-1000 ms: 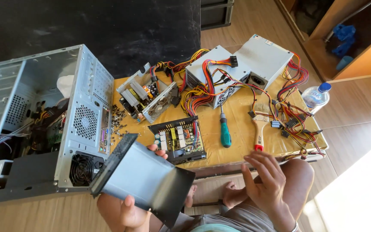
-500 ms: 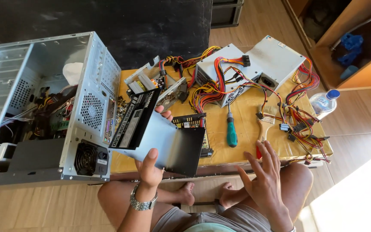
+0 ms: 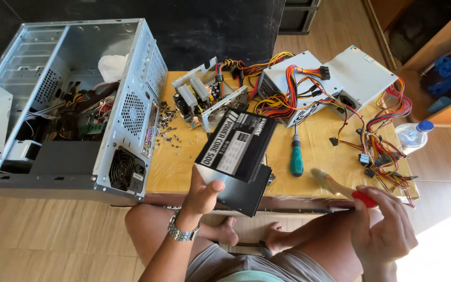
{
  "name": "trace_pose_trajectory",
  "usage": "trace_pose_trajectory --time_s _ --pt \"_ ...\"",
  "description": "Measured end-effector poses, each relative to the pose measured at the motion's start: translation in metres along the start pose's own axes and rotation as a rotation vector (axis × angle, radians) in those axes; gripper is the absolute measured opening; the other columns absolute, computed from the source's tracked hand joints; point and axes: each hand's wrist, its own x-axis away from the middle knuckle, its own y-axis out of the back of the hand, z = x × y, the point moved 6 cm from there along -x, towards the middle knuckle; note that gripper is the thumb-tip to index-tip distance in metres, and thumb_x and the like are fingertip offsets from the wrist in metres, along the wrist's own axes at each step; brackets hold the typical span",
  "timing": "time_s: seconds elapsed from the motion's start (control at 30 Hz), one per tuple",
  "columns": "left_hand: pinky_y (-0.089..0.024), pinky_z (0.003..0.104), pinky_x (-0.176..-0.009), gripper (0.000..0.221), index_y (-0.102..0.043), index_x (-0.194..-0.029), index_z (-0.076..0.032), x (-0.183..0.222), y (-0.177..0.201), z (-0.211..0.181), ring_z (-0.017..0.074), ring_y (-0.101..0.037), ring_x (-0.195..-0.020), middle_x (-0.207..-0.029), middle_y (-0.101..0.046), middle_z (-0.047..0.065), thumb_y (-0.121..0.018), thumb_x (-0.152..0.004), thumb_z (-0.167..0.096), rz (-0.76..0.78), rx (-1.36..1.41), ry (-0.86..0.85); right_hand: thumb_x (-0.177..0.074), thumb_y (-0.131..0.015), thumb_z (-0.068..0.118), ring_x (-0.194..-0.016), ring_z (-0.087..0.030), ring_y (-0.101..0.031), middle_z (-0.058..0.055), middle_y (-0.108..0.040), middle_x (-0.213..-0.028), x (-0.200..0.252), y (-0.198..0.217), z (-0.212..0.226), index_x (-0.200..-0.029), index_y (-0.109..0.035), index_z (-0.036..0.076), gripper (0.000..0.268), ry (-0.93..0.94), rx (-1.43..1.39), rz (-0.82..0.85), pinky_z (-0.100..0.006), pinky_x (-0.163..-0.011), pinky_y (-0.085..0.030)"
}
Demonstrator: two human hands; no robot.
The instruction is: Disassembling a computer power supply unit by unscrewing the casing, cleaning internal components with a brush, and removing internal screws.
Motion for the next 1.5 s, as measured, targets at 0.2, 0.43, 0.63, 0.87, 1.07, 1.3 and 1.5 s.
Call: trace_pose_trajectory --time_s 0.2,0.43,0.63,0.87,1.07,1.3,1.5 --pt "-0.042 0.043 -0.119 0.104 -0.041 -0.153 -0.001 -0.022 -0.023 -0.035 0.0229 -0.05 -0.138 -0.148 -0.052 0.012 -0.055 -0.093 -0.085 0.141 -0.088 -0.05 -0.101 -0.069 -0.005 -0.09 -0.033 -0.067 -0.027 -0.068 -0.103 0.0 -0.028 -0.032 -0.121 -0.055 -0.015 0.026 -0.162 -0.117 0.02 -0.038 -0.085 -0.055" --pt "-0.036 0.048 -0.126 0.102 -0.039 -0.157 -0.005 -0.026 -0.018 -0.045 0.0269 -0.045 -0.149 -0.159 -0.046 0.013 -0.046 -0.096 -0.087 0.157 -0.103 -0.064 -0.096 -0.075 0.015 -0.102 -0.023 -0.07 -0.012 -0.075 -0.11 0.012 -0.062 -0.058 -0.096 -0.077 0.003 0.012 -0.33 0.039 0.374 -0.034 -0.089 -0.053" --pt "-0.041 0.046 -0.12 0.099 -0.037 -0.158 -0.009 -0.025 -0.021 -0.04 0.0244 -0.049 -0.143 -0.158 -0.048 0.012 -0.042 -0.098 -0.087 0.176 -0.175 -0.068 -0.089 -0.073 0.012 -0.105 -0.03 -0.076 -0.014 -0.076 -0.11 -0.038 -0.07 0.024 -0.104 -0.072 0.006 0.016 -0.182 -0.436 0.428 -0.04 -0.098 -0.062" --pt "-0.043 0.04 -0.107 0.114 -0.033 -0.159 0.001 -0.026 -0.023 -0.038 0.0201 -0.045 -0.125 -0.143 -0.049 0.015 -0.052 -0.087 -0.086 0.172 -0.142 -0.105 -0.087 -0.076 0.013 -0.077 -0.042 -0.072 -0.02 -0.07 -0.087 -0.026 -0.138 0.0 -0.094 -0.072 0.0 0.015 -0.184 -0.424 0.581 -0.048 -0.063 -0.06" --pt "-0.036 0.056 -0.123 0.099 -0.029 -0.161 -0.015 -0.016 -0.028 -0.044 0.0315 -0.042 -0.15 -0.165 -0.04 0.011 -0.03 -0.098 -0.092 0.237 -0.365 -0.097 -0.098 -0.067 0.018 -0.104 -0.022 -0.072 -0.007 -0.073 -0.113 -0.047 -0.132 0.048 -0.11 -0.072 0.011 0.015 0.086 -0.599 0.706 -0.038 -0.096 -0.056" --pt "-0.032 0.056 -0.127 0.097 -0.031 -0.161 -0.012 -0.013 -0.031 -0.049 0.033 -0.04 -0.154 -0.166 -0.04 0.011 -0.032 -0.1 -0.088 0.249 -0.367 -0.114 -0.103 -0.06 0.015 -0.122 -0.027 -0.066 -0.008 -0.067 -0.131 -0.019 -0.135 0.051 -0.121 -0.065 0.013 0.018 0.264 -0.666 0.907 -0.043 -0.109 -0.048" --pt "-0.041 0.047 -0.115 0.096 -0.038 -0.157 -0.012 -0.018 -0.029 -0.049 0.0277 -0.052 -0.137 -0.154 -0.05 0.016 -0.035 -0.099 -0.089 0.215 -0.318 -0.091 -0.097 -0.068 0.046 -0.136 -0.039 -0.061 -0.02 -0.06 -0.144 -0.04 -0.133 0.067 -0.136 -0.052 0.008 0.057 0.218 -0.935 0.966 -0.057 -0.118 -0.043"
